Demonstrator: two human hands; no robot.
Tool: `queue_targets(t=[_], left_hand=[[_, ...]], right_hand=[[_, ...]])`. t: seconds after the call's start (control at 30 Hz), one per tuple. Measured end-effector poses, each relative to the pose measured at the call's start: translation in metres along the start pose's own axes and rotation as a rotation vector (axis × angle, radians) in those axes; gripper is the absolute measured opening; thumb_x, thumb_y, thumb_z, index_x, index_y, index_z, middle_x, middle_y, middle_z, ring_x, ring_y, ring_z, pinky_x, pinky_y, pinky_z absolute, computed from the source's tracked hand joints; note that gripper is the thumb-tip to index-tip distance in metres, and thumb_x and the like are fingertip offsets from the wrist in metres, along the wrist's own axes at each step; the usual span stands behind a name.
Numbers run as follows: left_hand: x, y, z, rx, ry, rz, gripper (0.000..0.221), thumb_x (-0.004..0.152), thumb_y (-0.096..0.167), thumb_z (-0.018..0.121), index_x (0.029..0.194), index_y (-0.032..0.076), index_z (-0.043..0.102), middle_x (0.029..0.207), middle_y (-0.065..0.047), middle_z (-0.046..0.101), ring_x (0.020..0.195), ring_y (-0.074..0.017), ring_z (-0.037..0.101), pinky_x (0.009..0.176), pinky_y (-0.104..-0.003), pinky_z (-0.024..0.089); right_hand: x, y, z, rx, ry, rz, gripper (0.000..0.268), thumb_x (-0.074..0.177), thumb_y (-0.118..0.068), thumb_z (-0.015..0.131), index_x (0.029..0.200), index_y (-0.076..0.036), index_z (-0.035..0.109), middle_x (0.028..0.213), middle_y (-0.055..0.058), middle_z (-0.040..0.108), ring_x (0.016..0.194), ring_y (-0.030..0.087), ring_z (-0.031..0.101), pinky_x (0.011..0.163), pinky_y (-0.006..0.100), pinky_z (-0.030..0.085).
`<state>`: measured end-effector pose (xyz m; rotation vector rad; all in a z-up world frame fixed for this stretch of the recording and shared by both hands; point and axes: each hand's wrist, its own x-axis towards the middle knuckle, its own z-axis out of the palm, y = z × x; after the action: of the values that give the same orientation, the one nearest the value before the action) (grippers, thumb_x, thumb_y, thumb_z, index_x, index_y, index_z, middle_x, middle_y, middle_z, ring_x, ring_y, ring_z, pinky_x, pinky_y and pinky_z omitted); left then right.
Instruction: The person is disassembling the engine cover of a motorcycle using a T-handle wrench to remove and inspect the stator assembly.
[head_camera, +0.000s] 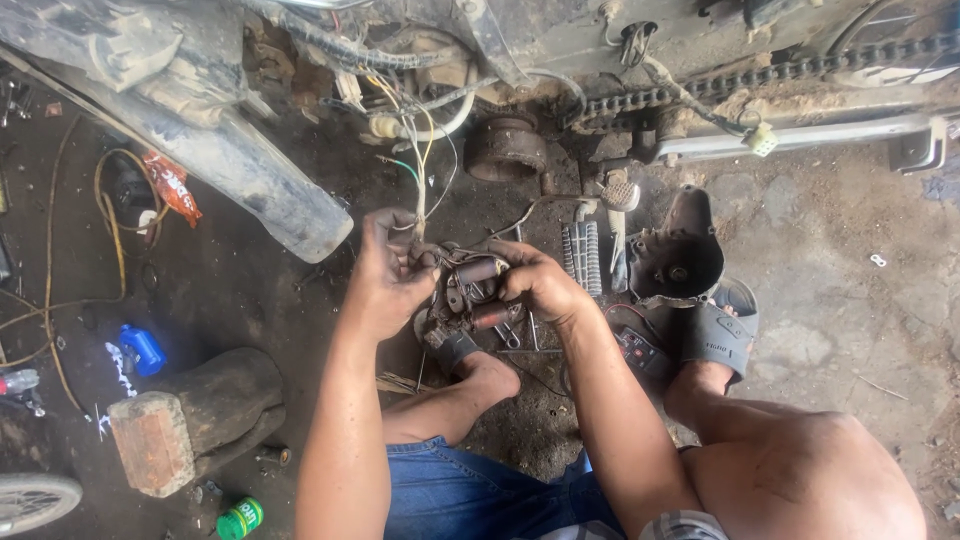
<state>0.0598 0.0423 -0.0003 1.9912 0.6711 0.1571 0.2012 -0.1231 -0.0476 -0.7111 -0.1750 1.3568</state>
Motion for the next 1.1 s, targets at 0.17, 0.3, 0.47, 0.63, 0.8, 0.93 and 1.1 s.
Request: queue_targets(t=[0.17,0.3,0.47,0.63,0.8,0.93,1.1], left_hand=[[-0.001,-0.009,-0.002,-0.13,-0.016,0.04,0.065,0.075,-0.021,0.062,0.13,0.004,0.038,0.087,-0.017,0.06,0.074,-0.0247,0.063,0.054,-0.032,0.06],[-0.003,-0.012,-0.002,-0.207,-0.041,0.017,0.069,0.073,-0.022,0.064,0.131,0.005,0.039,0.085,-0.016,0.061,0.072,-0.0227,0.062,0.055,-0.031,0.058],[-0.003,-0.014,0.0,-0.364,-0.07,-0.013,0.069,0.074,-0.019,0.066,0.131,0.007,0.038,0.085,-0.014,0.062,0.073,-0.0201,0.062,0.056,-0.028,0.055],[-0.002,-0.011,0.0,-0.433,-0.089,-0.026,0.07,0.073,-0.017,0.068,0.131,0.009,0.039,0.087,-0.016,0.064,0.073,-0.0211,0.064,0.058,-0.03,0.056],[-0.001,-0.004,0.003,-0.335,-0.029,0.023,0.082,0.074,-0.022,0.069,0.142,0.008,0.035,0.079,-0.014,0.065,0.069,-0.0212,0.064,0.056,-0.027,0.054],[-0.008,0.014,0.006,-0.189,0.05,0.067,0.099,0.076,-0.024,0.065,0.157,0.012,0.021,0.082,-0.014,0.064,0.072,-0.0213,0.063,0.059,-0.027,0.056],[-0.016,0.012,0.011,0.187,0.146,0.272,0.102,0.079,-0.021,0.068,0.161,0.004,0.012,0.086,-0.017,0.07,0.077,-0.0294,0.069,0.072,-0.04,0.061]], right_hand=[[0.021,0.045,-0.031,0.168,0.046,0.069,0.073,0.043,0.0,0.057,0.114,0.008,0.069,0.074,0.019,0.063,0.064,0.028,0.059,0.058,0.035,0.047],[0.045,0.093,-0.067,0.263,0.038,0.067,0.079,0.046,-0.005,0.057,0.123,0.011,0.064,0.075,0.023,0.066,0.06,0.029,0.057,0.05,0.038,0.052],[0.047,0.088,-0.061,0.361,0.024,0.047,0.08,0.047,-0.013,0.056,0.121,0.015,0.062,0.072,0.024,0.065,0.059,0.026,0.053,0.052,0.034,0.046],[0.064,0.127,-0.086,0.404,0.012,0.028,0.083,0.048,-0.015,0.055,0.125,0.015,0.061,0.075,0.026,0.068,0.059,0.024,0.053,0.054,0.034,0.046],[0.066,0.12,-0.082,0.392,0.023,0.021,0.08,0.05,-0.019,0.055,0.123,0.012,0.064,0.078,0.023,0.069,0.062,0.022,0.052,0.054,0.03,0.044],[0.041,0.084,-0.047,0.427,0.062,0.005,0.079,0.05,-0.015,0.055,0.125,0.012,0.062,0.08,0.025,0.069,0.064,0.025,0.054,0.056,0.031,0.044],[0.031,0.066,-0.032,0.384,0.04,-0.043,0.082,0.05,-0.011,0.055,0.128,0.013,0.06,0.081,0.027,0.068,0.064,0.025,0.052,0.056,0.032,0.044]])
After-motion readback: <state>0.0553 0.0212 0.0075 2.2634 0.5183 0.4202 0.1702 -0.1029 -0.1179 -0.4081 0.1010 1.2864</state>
